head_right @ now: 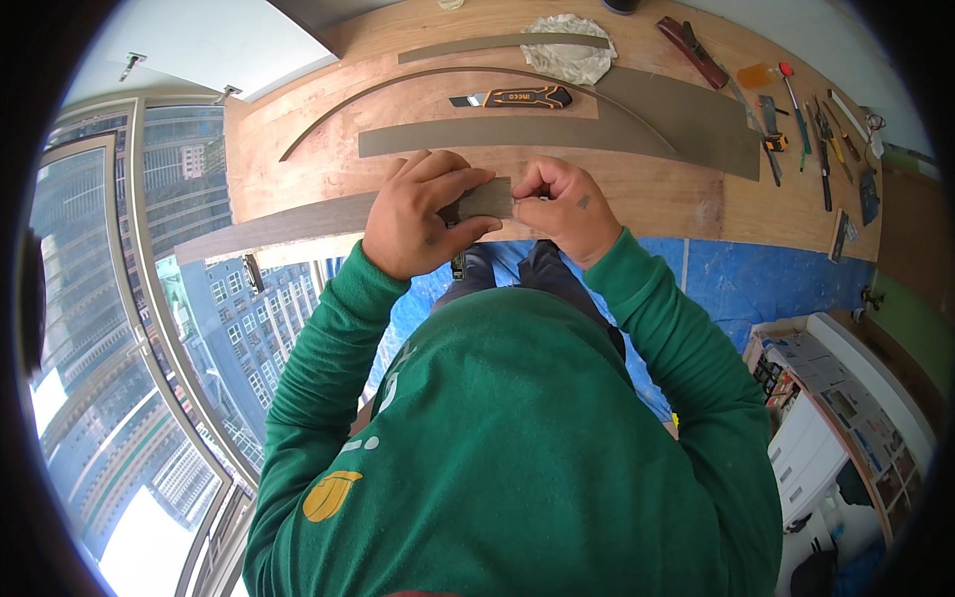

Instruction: The person fits curved wooden trim pieces onto a white cabinet door, using a hammer to tap them into place. They move between the main room and a bathroom, handling trim pieces and tools.

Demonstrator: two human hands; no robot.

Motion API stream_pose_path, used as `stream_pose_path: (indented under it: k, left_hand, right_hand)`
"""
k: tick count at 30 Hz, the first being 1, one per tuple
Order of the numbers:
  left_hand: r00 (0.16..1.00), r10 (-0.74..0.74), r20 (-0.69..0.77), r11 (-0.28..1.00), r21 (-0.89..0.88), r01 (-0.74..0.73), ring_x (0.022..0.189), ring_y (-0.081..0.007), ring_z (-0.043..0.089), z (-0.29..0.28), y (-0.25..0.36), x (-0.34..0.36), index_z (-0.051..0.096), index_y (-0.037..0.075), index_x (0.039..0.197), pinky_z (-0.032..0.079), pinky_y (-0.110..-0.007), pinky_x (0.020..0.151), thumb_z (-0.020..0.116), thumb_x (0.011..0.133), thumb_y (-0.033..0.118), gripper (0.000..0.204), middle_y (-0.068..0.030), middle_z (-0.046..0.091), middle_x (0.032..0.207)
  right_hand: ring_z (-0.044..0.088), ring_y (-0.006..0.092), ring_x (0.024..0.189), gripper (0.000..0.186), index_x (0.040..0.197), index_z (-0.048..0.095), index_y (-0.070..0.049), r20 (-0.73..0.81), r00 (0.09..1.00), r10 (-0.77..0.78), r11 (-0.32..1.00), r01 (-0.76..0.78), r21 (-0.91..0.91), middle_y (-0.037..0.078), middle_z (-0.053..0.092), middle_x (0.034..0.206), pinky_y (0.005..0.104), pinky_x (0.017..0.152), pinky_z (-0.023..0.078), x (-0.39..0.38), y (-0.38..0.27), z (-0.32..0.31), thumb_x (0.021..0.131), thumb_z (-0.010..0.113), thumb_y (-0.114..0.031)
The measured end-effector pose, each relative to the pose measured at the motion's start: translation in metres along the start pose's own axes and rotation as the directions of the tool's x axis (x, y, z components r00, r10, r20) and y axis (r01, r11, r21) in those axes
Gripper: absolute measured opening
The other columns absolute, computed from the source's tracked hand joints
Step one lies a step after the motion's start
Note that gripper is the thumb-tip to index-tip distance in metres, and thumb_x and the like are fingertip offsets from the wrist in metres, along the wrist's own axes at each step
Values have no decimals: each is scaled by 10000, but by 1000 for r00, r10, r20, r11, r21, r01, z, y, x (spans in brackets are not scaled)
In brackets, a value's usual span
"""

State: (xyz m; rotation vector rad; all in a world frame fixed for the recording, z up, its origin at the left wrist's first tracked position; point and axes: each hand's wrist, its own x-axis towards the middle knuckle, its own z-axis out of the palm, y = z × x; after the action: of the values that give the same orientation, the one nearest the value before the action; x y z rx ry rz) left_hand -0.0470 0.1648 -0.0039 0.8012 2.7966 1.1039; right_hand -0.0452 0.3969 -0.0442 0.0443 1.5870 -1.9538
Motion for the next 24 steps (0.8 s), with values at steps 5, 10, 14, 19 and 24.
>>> stream_pose_path:
  k: [5, 10, 14, 19, 24]
  left_hand:
    - [1000, -16, 17, 1000, 14, 16, 959, -239, 607, 0, 0, -1, 725, 136, 1132, 446, -398, 832, 864, 667, 279, 506, -14, 644, 1019]
    - [999, 7, 49, 998, 63, -10, 949, -307, 623, -19, 7, -1, 674, 109, 1264, 476, -433, 881, 879, 658, 231, 652, -81, 650, 1012]
    - [988, -82, 131, 991, 112, 67, 962, -313, 628, -57, -8, -19, 621, 112, 1326, 475, -435, 888, 864, 678, 210, 700, -93, 650, 1048]
    - [969, -173, 177, 979, 141, 149, 961, -325, 628, -88, -29, -46, 638, 89, 1290, 486, -435, 896, 851, 697, 173, 636, -117, 652, 1084]
    - [979, -145, 142, 981, 150, 123, 960, -325, 622, -98, -46, -60, 667, 72, 1263, 505, -428, 893, 852, 692, 144, 605, -121, 647, 1067]
  right_hand:
    - [473, 54, 808, 123, 908, 581, -55, -2, 1000, -27, 998, 27, -53, -39, 518, 870, 241, 722, 414, -1, 1, 1, 827, 631, 24]
    - [473, 48, 766, 113, 909, 582, -51, -21, 998, -62, 989, 59, -138, -44, 523, 840, 240, 680, 413, 0, -1, 4, 833, 641, 9]
    - [467, 39, 718, 122, 906, 585, -45, -49, 996, -72, 997, 70, -42, -47, 514, 788, 235, 640, 405, 1, 3, 6, 837, 685, -33]
    - [417, 66, 733, 264, 898, 569, -59, -41, 996, -73, 969, 61, -239, -42, 461, 786, 241, 656, 376, -2, -4, 10, 803, 795, -159]
    - [370, 88, 762, 366, 895, 554, -68, -73, 981, -182, 911, 140, -387, -37, 414, 801, 246, 673, 350, -3, -7, 17, 755, 858, -214]
